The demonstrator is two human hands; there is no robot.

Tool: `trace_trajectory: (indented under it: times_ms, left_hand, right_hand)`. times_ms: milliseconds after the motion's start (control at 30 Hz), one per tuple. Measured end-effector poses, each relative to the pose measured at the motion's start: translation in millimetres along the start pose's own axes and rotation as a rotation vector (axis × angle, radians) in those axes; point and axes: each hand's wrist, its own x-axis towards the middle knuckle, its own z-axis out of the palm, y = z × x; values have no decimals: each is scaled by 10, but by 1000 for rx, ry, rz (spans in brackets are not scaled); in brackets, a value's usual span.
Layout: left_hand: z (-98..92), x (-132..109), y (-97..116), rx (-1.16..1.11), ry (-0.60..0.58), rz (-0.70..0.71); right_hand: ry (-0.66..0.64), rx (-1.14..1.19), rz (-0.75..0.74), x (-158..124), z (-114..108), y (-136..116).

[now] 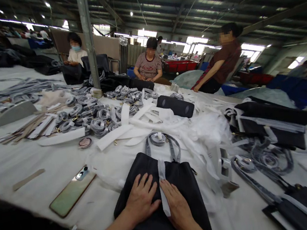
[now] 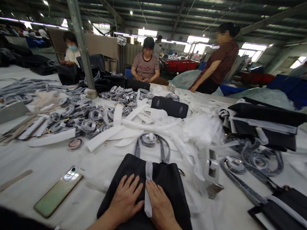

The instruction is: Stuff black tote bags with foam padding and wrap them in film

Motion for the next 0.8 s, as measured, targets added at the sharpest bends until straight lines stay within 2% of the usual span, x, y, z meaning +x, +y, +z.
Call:
trace_trajectory:
  times_ms: [100, 267, 400, 467, 500, 667, 800]
  left_hand:
    - [-6, 3, 2, -5, 1, 3]
    - [-20, -15, -7, -7, -2, 25]
    - [-46, -15, -1, -16, -16, 13]
    - [-65, -9, 10, -13, -22, 8]
    - [-76, -5, 16, -11, -22, 8]
    - [-130, 21, 40, -22, -25, 22]
    - [-174, 36, 43, -59, -15, 15]
  right_hand:
    - [-70, 65, 5, -10, -69, -5]
    - [-150, 350, -19, -86, -367, 74]
    - [-24, 359, -26, 56, -507, 101]
    - [39, 249, 3, 190, -474, 57]
    - [28, 184, 31, 254, -435, 21]
    - [-206, -5, 155, 411, -231, -136]
    - [-211, -25, 207, 393, -198, -131]
